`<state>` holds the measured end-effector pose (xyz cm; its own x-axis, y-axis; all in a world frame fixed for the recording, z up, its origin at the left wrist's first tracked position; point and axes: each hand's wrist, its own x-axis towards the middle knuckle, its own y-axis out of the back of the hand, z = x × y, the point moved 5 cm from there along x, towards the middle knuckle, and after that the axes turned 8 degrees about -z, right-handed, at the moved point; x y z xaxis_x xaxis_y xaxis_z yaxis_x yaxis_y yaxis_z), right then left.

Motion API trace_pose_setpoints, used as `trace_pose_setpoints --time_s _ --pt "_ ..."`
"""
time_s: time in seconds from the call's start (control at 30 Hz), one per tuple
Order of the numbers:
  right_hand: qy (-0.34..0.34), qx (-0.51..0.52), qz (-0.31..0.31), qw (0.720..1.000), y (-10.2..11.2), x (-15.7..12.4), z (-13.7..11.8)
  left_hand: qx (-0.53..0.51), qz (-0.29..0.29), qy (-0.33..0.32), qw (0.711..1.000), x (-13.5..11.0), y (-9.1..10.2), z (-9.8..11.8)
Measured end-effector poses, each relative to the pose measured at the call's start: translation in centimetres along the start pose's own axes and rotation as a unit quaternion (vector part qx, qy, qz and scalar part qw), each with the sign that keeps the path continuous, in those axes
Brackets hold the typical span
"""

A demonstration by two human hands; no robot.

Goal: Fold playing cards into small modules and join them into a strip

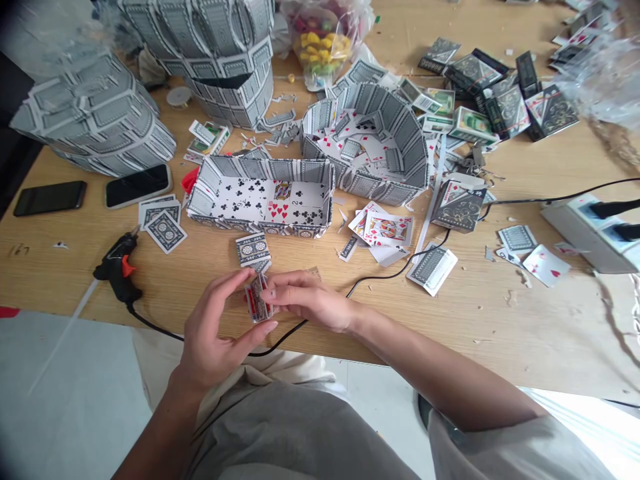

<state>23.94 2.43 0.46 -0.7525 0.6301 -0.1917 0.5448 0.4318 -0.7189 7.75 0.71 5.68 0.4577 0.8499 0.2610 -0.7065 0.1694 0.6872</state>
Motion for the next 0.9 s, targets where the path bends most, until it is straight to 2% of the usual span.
trace_pose_setpoints --time_s 0.3,0.67,0.9 --pt "-0.025 -0.093 -0.01 0.995 0.1 -0.1 -0.2 -0.025 -0.043 0.016 0.999 0.2 -0.1 0.1" --pt "0.024 -0.082 -0.048 0.995 -0.2 0.1 -0.5 -0.089 -0.025 0.037 0.995 -0.3 0.2 -0.5" --pt "0.001 -0.055 -0.001 0.999 0.2 0.0 -0.2 -0.142 0.011 0.053 0.988 -1.1 0.2 -1.2"
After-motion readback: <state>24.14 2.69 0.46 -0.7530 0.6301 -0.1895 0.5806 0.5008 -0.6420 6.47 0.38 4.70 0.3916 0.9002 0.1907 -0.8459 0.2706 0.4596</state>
